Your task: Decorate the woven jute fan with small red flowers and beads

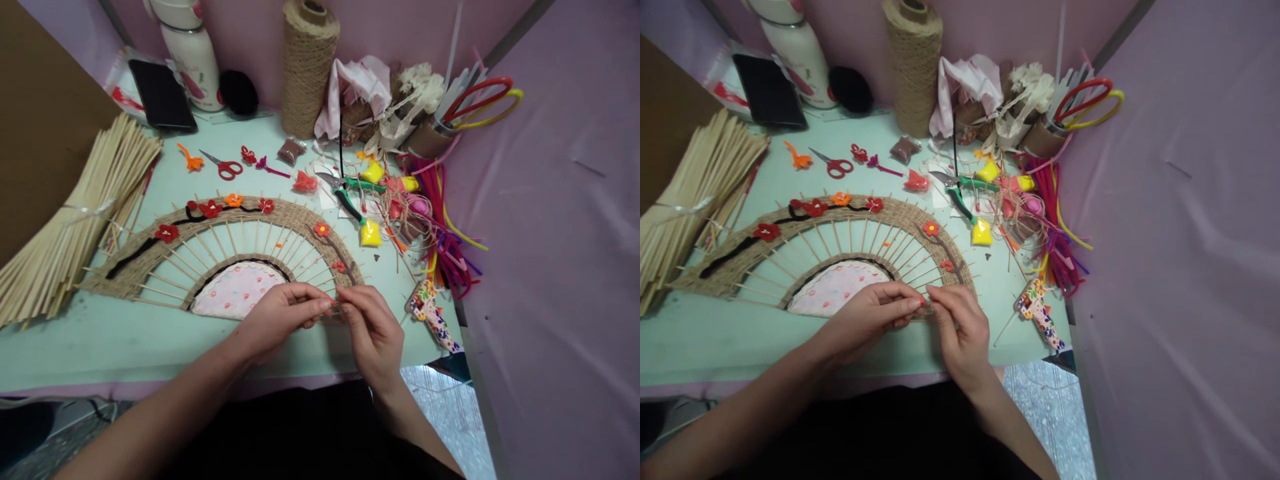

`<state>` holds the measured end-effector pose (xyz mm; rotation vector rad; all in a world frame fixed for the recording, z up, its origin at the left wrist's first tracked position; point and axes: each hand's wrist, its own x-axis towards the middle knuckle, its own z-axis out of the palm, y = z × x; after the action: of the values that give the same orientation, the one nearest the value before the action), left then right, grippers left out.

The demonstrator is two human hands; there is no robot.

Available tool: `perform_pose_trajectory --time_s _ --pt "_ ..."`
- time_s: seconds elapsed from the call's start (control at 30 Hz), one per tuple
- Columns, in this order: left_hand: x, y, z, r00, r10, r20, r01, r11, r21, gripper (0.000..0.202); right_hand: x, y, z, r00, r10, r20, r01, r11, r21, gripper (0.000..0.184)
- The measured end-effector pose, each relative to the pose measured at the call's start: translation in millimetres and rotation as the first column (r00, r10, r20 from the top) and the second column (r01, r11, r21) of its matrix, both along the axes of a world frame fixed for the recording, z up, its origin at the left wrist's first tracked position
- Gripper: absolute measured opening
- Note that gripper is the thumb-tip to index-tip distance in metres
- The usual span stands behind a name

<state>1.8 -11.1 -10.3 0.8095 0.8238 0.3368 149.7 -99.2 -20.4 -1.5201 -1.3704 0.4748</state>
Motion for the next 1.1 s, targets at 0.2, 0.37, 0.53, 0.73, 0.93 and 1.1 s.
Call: perform_pose_trajectory --time_s 0.2,0.37,0.53,0.73,0.93,1.1 --pt "-1.0 1.1 -2.7 0.991 -0.126 0.054 0.126 0.992 0.002 0.023 8.6 2.9 5.8 0.972 0.188 -0.140 -0.205 0.971 -0.121 0.026" --pt "1.5 -1.0 -5.5 0.997 -0.054 0.047 0.053 0.999 0.010 0.031 4.8 4.4 6.5 0.983 0.072 -0.166 -0.087 0.993 -0.081 0.019" --pt "4.5 -1.5 -4.0 0.999 -0.003 0.044 0.002 1.000 0.023 0.033 -0.3 5.3 4.0 0.997 0.024 0.072 -0.026 0.999 0.036 0.031" --pt "4.7 -0.6 -3.1 0.999 0.044 0.012 -0.044 0.999 -0.019 0.030 2.0 3.8 4.3 0.990 0.018 0.143 -0.028 0.997 0.073 0.036" --pt "3.1 -1.6 -5.0 0.998 0.056 0.022 -0.056 0.998 -0.019 0.026 4.3 3.4 6.0 0.974 0.072 0.217 -0.089 0.994 0.067 0.025" --pt "0.8 -1.9 -9.3 1.000 0.024 0.006 -0.024 0.999 0.048 0.021 3.4 5.7 7.5 0.933 0.078 0.351 -0.113 0.990 0.082 0.019"
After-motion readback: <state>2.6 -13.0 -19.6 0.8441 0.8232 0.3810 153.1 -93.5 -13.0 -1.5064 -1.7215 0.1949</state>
